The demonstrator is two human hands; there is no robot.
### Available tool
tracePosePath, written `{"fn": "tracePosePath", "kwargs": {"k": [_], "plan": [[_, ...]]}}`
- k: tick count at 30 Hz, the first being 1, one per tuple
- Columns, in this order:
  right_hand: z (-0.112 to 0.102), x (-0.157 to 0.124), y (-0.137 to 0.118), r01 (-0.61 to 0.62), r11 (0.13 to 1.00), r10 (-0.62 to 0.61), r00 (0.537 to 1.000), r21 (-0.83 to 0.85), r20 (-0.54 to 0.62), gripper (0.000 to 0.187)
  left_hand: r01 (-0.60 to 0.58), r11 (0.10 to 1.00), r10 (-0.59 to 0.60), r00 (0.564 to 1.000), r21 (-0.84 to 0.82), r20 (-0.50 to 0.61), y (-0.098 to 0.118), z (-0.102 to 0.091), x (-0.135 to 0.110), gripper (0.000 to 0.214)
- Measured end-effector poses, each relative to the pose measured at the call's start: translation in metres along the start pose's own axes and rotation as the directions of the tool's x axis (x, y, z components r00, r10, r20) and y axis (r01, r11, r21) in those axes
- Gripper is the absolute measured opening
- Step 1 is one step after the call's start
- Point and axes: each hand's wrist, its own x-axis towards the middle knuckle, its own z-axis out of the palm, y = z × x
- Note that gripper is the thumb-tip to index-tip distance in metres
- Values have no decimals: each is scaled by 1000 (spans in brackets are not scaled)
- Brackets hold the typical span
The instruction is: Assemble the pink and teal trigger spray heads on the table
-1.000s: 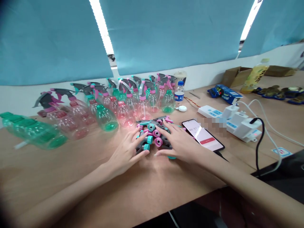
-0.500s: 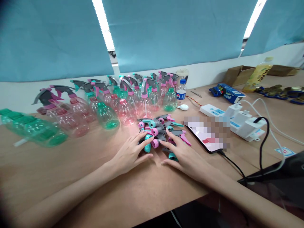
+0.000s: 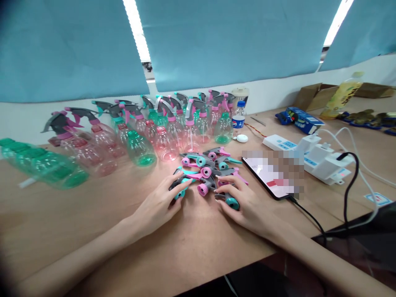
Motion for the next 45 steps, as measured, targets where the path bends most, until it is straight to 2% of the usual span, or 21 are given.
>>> {"fn": "tracePosePath", "kwargs": {"k": [7, 11, 14, 18, 21, 24, 28, 32, 38, 42, 45], "plan": [[9, 17, -5, 144, 958, -126, 988, -246, 90, 47, 51, 996, -52, 998, -71, -21, 3, 4, -4, 68], [13, 33, -16, 193, 928, -161, 979, -318, 126, 51, 93, 989, -101, 992, -118, -69, 4, -1, -9, 57], [16, 50, -27, 250, 915, -197, 962, -316, 191, 52, 60, 996, -68, 989, -68, -128, 3, -5, -16, 38], [27, 68, -35, 268, 922, -202, 949, -280, 243, 43, -41, 994, 54, 990, 103, -129, 1, -7, -22, 22], [35, 73, -33, 231, 944, -187, 963, -234, 196, 37, -106, 981, 121, 989, 163, -87, -1, -8, -24, 27], [39, 73, -29, 195, 964, -175, 977, -178, 121, 35, -104, 982, 109, 994, 158, -19, -4, -8, -25, 29], [33, 72, -26, 144, 985, -137, 987, -93, 79, 31, -80, 983, 81, 997, 165, 1, -8, -9, -27, 26], [27, 73, -25, 100, 993, -94, 990, -59, 105, 31, -43, 982, 41, 999, 182, 16, -10, -12, -27, 22], [28, 73, -18, 105, 994, -95, 979, -44, 178, 37, 48, 980, -59, 997, 191, 51, -16, -27, -36, 12], [27, 71, -23, 131, 990, -118, 968, -45, 221, 27, 205, 968, -203, 979, 142, -28, -23, -38, -47, 13], [23, 70, -31, 128, 989, -111, 976, -80, 188, 18, 328, 945, -325, 938, 5, -122, -18, -41, -51, 21]]}}
